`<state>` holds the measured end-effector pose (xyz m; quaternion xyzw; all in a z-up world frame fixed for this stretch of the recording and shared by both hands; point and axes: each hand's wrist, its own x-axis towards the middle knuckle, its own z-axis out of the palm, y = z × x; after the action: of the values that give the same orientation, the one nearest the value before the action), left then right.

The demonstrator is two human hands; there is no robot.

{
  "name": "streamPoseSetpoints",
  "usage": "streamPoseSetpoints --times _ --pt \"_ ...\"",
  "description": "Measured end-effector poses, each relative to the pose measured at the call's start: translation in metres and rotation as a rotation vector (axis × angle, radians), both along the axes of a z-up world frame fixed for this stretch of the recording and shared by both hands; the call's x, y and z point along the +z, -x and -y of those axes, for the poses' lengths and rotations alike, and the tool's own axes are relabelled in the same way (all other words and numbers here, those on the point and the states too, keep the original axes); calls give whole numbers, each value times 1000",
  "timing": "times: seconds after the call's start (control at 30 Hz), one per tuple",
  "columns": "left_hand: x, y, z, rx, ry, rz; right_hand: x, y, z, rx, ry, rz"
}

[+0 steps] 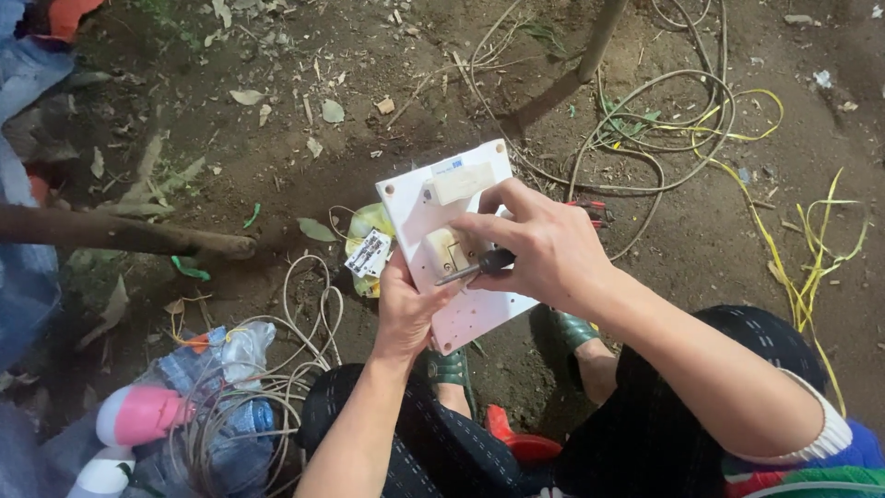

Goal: Removing electrical switches from a plastic panel by unscrewing them with a manual screwdriver

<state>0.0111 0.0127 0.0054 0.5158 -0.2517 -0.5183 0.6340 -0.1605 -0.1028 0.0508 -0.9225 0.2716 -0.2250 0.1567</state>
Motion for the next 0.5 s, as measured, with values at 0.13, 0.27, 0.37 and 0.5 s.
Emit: streamPoseSetpoints --times 0.13,0.27,0.37,0.5 --pt "7 3 2 -18 -12 38 -1 -1 2 10 17 18" --pt "1 4 2 -3 -2 49 -2 1 1 19 31 51" --pt "-10 3 0 1 14 33 -2 1 1 17 45 63" --pt "-9 3 0 14 38 -3 -2 1 0 5 77 67"
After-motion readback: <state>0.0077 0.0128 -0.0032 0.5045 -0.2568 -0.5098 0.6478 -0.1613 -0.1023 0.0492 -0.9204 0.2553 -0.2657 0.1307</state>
